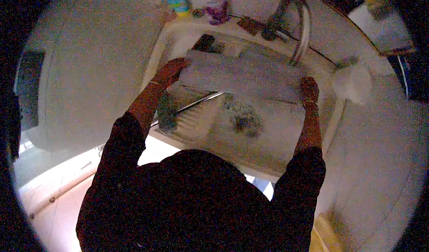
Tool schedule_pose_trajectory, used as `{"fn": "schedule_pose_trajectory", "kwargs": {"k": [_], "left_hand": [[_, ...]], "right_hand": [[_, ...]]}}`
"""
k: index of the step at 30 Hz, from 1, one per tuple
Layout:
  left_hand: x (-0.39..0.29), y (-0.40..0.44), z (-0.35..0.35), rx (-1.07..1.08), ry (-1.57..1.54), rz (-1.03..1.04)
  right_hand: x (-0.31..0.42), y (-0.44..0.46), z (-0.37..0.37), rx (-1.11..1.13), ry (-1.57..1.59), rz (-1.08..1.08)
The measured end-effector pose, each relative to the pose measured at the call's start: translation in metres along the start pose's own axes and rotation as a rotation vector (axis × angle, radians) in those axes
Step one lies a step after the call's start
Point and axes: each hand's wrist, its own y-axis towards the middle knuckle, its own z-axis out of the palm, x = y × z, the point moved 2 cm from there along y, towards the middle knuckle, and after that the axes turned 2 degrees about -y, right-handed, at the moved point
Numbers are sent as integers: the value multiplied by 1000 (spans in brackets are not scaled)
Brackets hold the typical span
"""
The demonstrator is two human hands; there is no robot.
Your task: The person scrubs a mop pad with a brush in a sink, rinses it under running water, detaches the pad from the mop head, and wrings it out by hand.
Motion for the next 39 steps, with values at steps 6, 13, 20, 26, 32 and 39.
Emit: {"fn": "schedule_pose_trajectory", "kwargs": {"k": [6,13,20,26,32,39], "left_hand": [[15,2,-12,58,-278,-30],[43,16,-28,36,-259,55],[68,30,-35,-80,-210,-3],[54,10,-29,-57,-169,15],[38,1,-25,-94,-125,-12],[45,13,-19,-211,-37,52]], "right_hand": [[-2,3,5,-79,403,110],[14,8,9,183,105,215],[38,11,-20,319,276,396],[-2,4,32,298,333,335],[-7,-2,41,-27,260,54],[12,-15,22,8,905,417]]}}
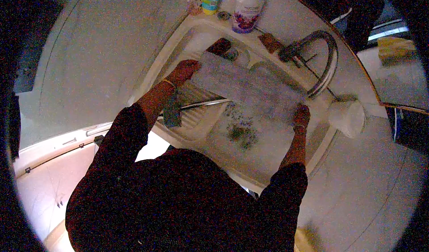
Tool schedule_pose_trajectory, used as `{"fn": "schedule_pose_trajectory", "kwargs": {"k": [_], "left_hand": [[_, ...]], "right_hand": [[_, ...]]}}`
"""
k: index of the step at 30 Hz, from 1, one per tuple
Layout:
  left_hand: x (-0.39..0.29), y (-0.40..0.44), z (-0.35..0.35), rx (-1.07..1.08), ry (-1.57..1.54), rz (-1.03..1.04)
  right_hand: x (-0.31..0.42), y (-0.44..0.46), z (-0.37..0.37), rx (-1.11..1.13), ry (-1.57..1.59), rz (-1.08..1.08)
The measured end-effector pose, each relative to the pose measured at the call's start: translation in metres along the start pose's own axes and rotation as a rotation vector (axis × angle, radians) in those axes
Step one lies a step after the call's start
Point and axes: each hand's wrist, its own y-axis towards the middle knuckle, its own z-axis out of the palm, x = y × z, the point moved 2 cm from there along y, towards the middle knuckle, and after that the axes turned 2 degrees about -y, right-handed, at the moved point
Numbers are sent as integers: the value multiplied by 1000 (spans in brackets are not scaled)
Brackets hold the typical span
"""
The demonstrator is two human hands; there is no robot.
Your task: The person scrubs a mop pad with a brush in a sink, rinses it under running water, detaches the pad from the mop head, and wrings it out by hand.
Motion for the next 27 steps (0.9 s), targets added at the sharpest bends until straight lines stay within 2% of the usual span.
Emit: {"fn": "schedule_pose_trajectory", "kwargs": {"k": [2,4,5,7,10,11,13,14,16,18,21,23,25,27], "left_hand": [[3,1,4,-49,-42,17],[6,0,6,-67,81,121],[7,-1,7,-73,144,171],[4,-8,8,10,-96,98],[-2,-21,6,137,-448,-66],[-5,-27,4,170,-514,-97],[-11,-40,0,222,-595,-136],[-13,-44,-2,243,-611,-140],[-15,-47,-5,283,-628,-178],[-10,-45,-9,321,-648,-177],[9,-31,-15,391,-661,-125],[15,-26,-19,457,-649,-115],[13,-29,-20,523,-658,-70],[12,-32,-21,533,-656,-58]], "right_hand": [[-24,8,0,-33,-214,-236],[-53,20,1,-22,-221,-395],[-64,26,1,3,-123,-433],[-63,27,2,-11,-185,-492],[-61,24,2,-125,-663,-670],[-59,25,0,-161,-819,-809],[-60,24,0,-208,-803,-843],[-63,22,0,-217,-632,-739],[-50,12,-1,-184,-75,-329],[-10,-7,-4,-81,674,305],[-26,4,-3,-79,-512,-350],[-17,1,-4,-98,-581,-366],[-14,-1,-5,-59,-427,-340],[-21,1,-2,39,-49,-268]]}}
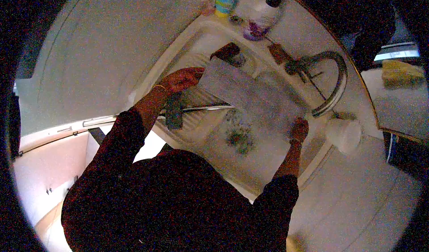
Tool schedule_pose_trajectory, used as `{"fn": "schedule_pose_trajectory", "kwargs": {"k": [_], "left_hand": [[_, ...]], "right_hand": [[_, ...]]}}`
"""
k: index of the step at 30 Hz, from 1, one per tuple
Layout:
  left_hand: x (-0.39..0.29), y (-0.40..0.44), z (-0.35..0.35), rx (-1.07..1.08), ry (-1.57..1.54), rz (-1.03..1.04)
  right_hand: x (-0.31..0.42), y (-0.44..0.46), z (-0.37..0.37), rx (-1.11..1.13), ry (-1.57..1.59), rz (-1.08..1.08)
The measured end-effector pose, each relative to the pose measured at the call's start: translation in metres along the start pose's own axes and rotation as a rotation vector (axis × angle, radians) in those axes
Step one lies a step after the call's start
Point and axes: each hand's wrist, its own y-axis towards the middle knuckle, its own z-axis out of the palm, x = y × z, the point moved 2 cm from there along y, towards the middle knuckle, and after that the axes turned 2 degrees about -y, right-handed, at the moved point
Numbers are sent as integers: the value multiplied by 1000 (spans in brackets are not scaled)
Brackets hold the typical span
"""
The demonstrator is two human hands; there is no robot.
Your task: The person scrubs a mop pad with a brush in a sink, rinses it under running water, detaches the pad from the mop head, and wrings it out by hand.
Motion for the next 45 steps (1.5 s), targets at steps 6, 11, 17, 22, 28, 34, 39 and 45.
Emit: {"fn": "schedule_pose_trajectory", "kwargs": {"k": [6,11,17,22,28,34,39,45], "left_hand": [[0,-5,1,-50,81,74],[-1,-2,7,-162,-103,-35],[16,11,-21,-65,-223,-15],[4,0,7,-216,-128,-84],[11,1,8,-203,-39,-56],[9,1,12,-251,-67,-30],[13,36,-11,-254,-69,-149],[18,73,-16,-277,183,188]], "right_hand": [[-26,2,-2,-135,-362,-134],[-83,14,-12,-17,-302,-110],[-5,3,-6,9,-830,-243],[7,6,-8,67,-940,-143],[-10,5,-9,-196,-352,-36],[-69,20,-18,22,43,-35],[-38,8,-12,-147,-197,-37],[-2,-1,-11,-142,429,463]]}}
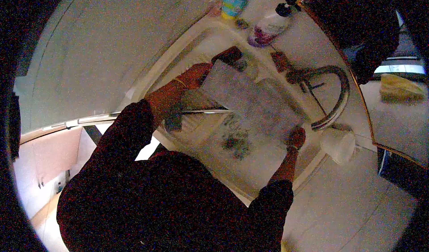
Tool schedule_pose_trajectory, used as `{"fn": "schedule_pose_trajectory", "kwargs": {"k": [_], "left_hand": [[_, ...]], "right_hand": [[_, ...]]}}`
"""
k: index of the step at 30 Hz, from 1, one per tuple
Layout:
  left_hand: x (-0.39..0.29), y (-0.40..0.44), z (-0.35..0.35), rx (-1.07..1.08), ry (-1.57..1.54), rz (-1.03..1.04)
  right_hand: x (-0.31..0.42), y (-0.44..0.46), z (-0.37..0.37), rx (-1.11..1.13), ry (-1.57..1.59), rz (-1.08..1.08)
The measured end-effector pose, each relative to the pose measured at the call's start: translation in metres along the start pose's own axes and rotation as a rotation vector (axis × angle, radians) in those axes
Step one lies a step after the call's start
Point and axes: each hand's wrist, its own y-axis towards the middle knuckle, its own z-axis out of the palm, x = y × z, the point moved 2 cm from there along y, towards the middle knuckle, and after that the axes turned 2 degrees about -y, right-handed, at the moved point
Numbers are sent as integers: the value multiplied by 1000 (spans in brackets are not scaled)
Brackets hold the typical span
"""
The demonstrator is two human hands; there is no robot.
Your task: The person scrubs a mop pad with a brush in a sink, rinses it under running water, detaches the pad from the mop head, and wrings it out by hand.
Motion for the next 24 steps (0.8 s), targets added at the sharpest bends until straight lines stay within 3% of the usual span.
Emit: {"fn": "schedule_pose_trajectory", "kwargs": {"k": [1,3,6,8,11,12,13,15,16,18,20,24], "left_hand": [[2,1,-5,20,377,289],[4,4,-6,-58,733,496],[5,6,4,-294,678,328],[0,4,11,-379,655,325],[-2,10,3,-286,1085,693],[-4,11,2,-206,851,593],[-7,11,2,-128,618,488],[-9,11,0,-27,517,380],[-12,11,-1,-1,647,380],[-17,8,3,-28,639,170],[-53,-22,33,-135,353,-242],[-47,-14,24,80,417,-220]], "right_hand": [[-9,4,-7,20,-53,1],[-16,7,-9,9,-243,-133],[-13,6,-3,-69,-710,-532],[-15,12,-5,-68,-811,-596],[24,-17,19,-60,-605,-441],[40,-29,29,-57,-476,-349],[29,-22,22,-66,-604,-438],[22,-15,18,-81,-862,-612],[21,-16,17,-91,-556,-469],[22,-24,22,-106,52,-177],[30,-28,24,-98,-52,-199],[21,-21,19,-129,-299,-272]]}}
